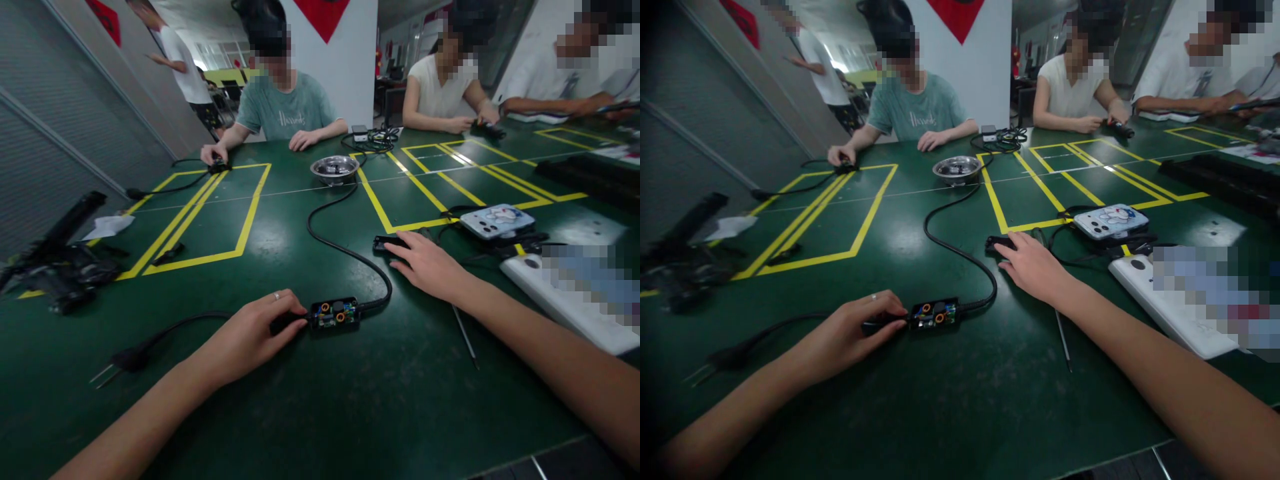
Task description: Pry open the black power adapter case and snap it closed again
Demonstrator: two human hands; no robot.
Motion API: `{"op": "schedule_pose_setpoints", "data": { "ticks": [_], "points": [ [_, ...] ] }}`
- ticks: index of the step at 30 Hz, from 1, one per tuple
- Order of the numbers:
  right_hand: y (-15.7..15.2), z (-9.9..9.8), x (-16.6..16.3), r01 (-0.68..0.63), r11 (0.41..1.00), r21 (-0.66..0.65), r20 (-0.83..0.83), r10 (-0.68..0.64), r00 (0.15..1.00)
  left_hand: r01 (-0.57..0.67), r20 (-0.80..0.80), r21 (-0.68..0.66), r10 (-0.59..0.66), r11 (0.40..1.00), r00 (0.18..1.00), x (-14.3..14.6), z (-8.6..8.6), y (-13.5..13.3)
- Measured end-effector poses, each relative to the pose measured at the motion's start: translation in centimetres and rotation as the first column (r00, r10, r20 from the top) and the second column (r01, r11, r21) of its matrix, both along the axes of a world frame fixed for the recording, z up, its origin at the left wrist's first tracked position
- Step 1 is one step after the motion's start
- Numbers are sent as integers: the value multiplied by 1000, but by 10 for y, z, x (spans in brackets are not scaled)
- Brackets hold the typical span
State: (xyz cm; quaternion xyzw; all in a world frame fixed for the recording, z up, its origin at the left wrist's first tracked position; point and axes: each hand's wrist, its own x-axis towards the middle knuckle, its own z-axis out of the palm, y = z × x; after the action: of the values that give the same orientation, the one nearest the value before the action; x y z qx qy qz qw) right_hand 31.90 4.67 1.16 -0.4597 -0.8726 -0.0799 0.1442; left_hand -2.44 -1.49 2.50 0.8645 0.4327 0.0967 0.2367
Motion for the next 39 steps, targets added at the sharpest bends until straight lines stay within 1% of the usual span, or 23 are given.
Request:
{"op": "schedule_pose_setpoints", "data": {
  "ticks": [3, 6, 11, 16, 19, 24, 27, 30, 32, 34, 35, 37, 39],
  "points": [
    [7, -3, 4, -23, 998, -56, 50, 26, 998, 1, -5, 3, -1, 1000, 1000, 0, -2, 1],
    [8, -3, 5, -9, 998, -69, 38, 12, 999, -3, -13, 2, 3, 1000, 1000, 0, -2, 2],
    [8, -4, 5, 20, 998, -63, -39, -22, 999, -9, -24, -11, 9, 1000, 1000, 1, 0, 0],
    [7, -1, 5, 30, 998, -59, -73, -34, 997, -8, -9, -11, 8, 1000, 1000, 2, 4, -1],
    [6, 0, 6, 26, 998, -63, -110, -33, 993, -5, 4, -7, 5, 1000, 1000, 2, 3, -1],
    [6, 2, 6, 58, 996, -69, -159, -69, 985, -3, 20, 7, 3, 1000, 1000, 0, -2, -1],
    [3, 6, 4, 66, 996, -65, -242, -80, 967, 0, 7, 0, 0, 1000, 1000, 0, -1, -1],
    [-3, 14, 1, 85, 993, -81, -408, -110, 906, 5, 0, 1, -5, 1000, 1000, 1, 0, 0],
    [-7, 19, -2, 100, 987, -124, -511, -150, 846, 7, -1, -3, -7, 1000, 1000, 1, -1, 0],
    [-10, 21, -5, 85, 978, -192, -597, -185, 780, 9, 1, -7, -9, 1000, 1000, 1, -1, 1],
    [-11, 21, -7, 56, 969, -240, -636, -200, 746, 11, 4, -6, -11, 1000, 1000, 1, -2, 1],
    [-14, 20, -13, -42, 937, -346, -700, -228, 677, 13, 6, 1, -13, 1000, 1000, 1, -2, 1],
    [-17, 17, -20, -172, 879, -445, -730, -246, 638, 11, 8, 14, -11, 1000, 1000, 1, -2, 1]
  ]
}}
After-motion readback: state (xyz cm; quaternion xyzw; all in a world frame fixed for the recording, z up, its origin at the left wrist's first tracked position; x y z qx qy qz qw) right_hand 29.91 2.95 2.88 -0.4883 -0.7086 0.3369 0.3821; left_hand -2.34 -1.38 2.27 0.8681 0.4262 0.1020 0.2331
